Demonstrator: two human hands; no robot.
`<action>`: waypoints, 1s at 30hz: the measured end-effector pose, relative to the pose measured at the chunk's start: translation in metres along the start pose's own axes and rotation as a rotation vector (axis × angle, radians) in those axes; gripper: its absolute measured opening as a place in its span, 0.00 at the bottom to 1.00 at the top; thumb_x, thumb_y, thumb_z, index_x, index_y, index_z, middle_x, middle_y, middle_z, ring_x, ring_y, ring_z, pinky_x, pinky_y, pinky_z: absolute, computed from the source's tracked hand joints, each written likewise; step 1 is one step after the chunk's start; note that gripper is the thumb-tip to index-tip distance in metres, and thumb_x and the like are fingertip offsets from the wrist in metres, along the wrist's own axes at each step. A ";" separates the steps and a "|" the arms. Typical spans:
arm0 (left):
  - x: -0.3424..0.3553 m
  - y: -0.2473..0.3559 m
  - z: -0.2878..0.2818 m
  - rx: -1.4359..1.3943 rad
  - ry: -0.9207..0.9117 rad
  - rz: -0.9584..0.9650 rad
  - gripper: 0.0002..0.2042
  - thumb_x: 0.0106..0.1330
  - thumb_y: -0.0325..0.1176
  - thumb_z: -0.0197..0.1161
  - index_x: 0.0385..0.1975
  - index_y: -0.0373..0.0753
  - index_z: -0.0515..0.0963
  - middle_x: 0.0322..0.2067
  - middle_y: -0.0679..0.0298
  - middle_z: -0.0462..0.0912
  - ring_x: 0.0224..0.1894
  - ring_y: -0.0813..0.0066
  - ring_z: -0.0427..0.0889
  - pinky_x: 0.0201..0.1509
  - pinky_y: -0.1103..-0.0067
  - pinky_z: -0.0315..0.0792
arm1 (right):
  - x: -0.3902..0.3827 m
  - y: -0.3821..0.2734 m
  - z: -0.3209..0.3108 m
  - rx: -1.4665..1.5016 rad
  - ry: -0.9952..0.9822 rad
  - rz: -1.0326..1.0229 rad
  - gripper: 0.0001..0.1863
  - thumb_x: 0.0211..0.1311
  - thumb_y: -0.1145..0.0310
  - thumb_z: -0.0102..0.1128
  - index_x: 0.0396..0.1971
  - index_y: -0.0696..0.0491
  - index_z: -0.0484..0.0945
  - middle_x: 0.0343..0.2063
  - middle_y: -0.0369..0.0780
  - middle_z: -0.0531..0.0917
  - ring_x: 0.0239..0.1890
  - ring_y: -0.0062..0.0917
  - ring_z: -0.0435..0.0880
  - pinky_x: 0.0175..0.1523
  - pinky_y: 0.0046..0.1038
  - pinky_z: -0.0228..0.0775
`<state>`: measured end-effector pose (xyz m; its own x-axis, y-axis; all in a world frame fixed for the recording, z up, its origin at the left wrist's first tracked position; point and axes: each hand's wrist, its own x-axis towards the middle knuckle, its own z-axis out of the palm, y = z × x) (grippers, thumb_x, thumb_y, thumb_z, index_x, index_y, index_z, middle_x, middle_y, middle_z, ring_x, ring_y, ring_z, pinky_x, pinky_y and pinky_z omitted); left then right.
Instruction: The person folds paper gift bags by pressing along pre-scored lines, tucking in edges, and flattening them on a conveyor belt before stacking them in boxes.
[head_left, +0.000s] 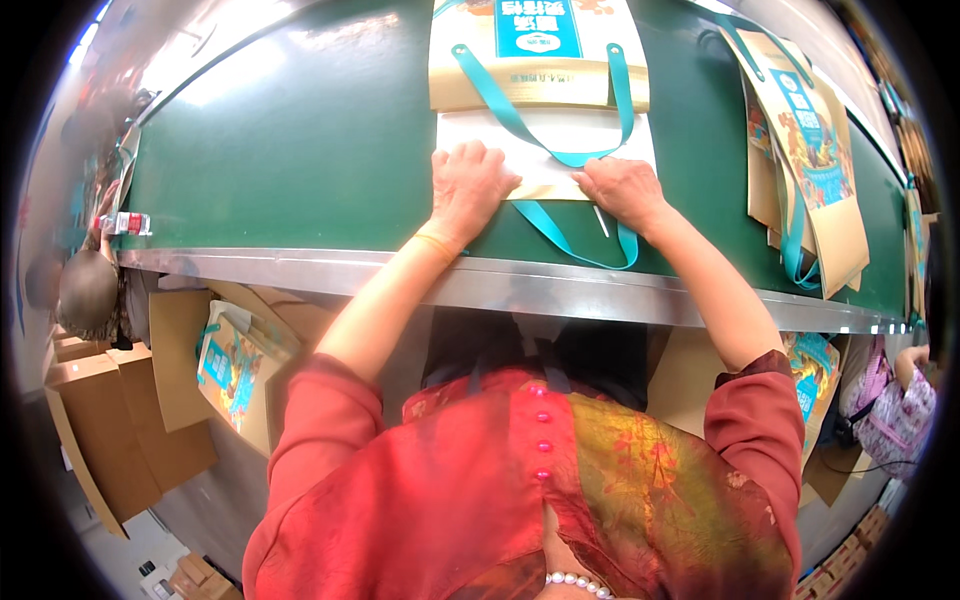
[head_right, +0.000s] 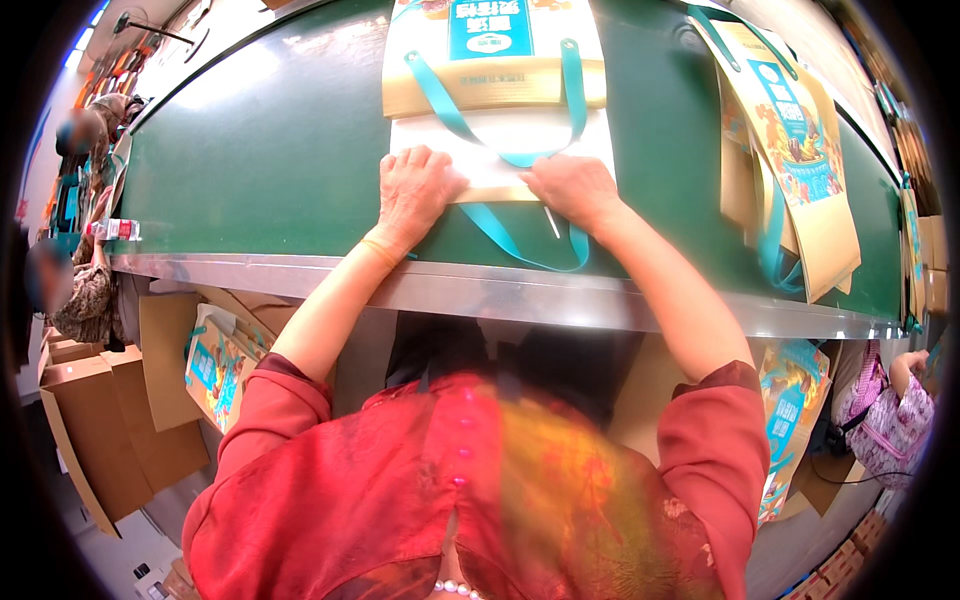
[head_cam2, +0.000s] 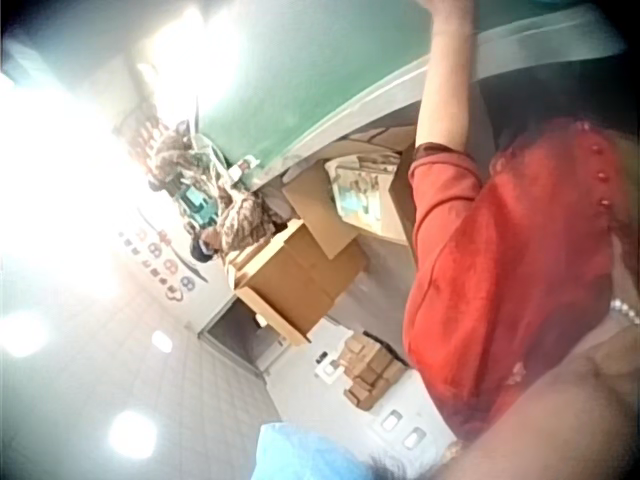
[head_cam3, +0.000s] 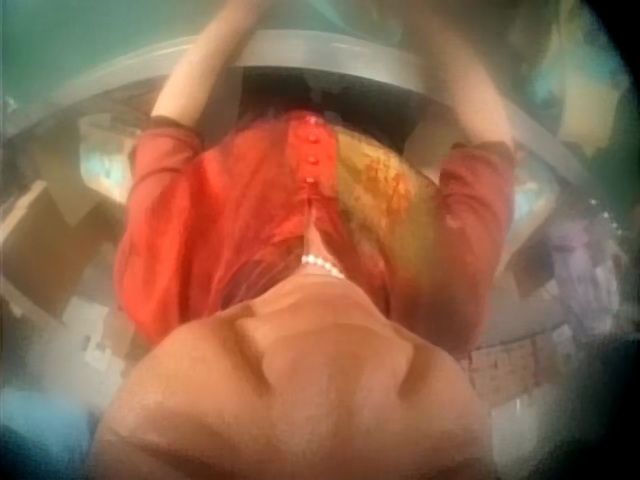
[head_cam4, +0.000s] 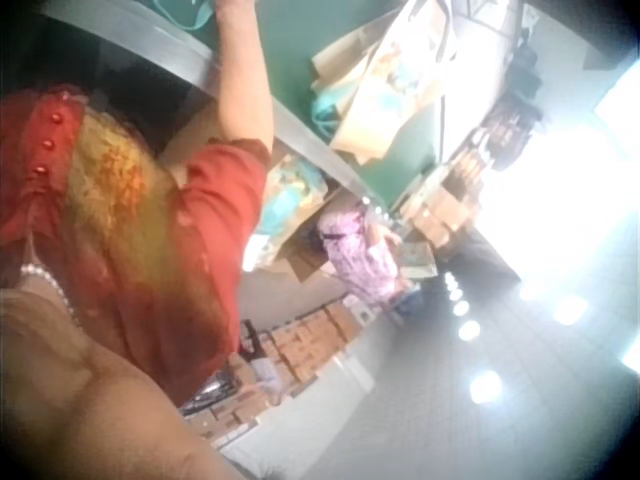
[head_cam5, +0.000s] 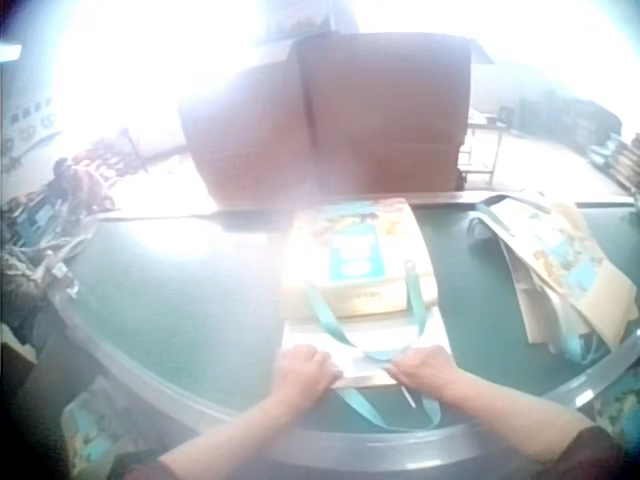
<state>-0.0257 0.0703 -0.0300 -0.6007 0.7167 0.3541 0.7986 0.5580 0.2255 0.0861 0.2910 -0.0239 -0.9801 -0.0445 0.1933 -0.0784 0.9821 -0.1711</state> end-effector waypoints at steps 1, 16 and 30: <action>0.002 0.004 0.003 0.057 0.053 0.071 0.13 0.55 0.44 0.64 0.35 0.45 0.74 0.38 0.62 0.73 0.48 0.61 0.71 0.53 0.54 0.62 | 0.000 0.000 0.003 0.000 0.032 -0.010 0.15 0.62 0.57 0.52 0.22 0.51 0.73 0.19 0.40 0.77 0.25 0.38 0.79 0.30 0.38 0.70; 0.035 0.019 0.012 0.054 -0.363 0.086 0.35 0.59 0.61 0.53 0.62 0.46 0.62 0.64 0.56 0.55 0.69 0.54 0.46 0.62 0.38 0.42 | 0.019 0.016 -0.012 -0.092 0.065 -0.120 0.16 0.53 0.59 0.56 0.38 0.52 0.73 0.38 0.45 0.76 0.45 0.43 0.73 0.48 0.47 0.64; 0.030 -0.017 0.025 -0.057 -0.124 0.241 0.21 0.64 0.48 0.54 0.50 0.42 0.73 0.59 0.60 0.65 0.66 0.63 0.57 0.60 0.39 0.47 | 0.014 0.031 0.003 0.051 0.053 -0.063 0.24 0.57 0.56 0.55 0.53 0.50 0.72 0.59 0.48 0.65 0.66 0.42 0.57 0.68 0.43 0.47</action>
<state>-0.0588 0.0927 -0.0460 -0.3903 0.8736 0.2908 0.9176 0.3433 0.2004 0.0698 0.3201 -0.0294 -0.9620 -0.0950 0.2560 -0.1502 0.9671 -0.2055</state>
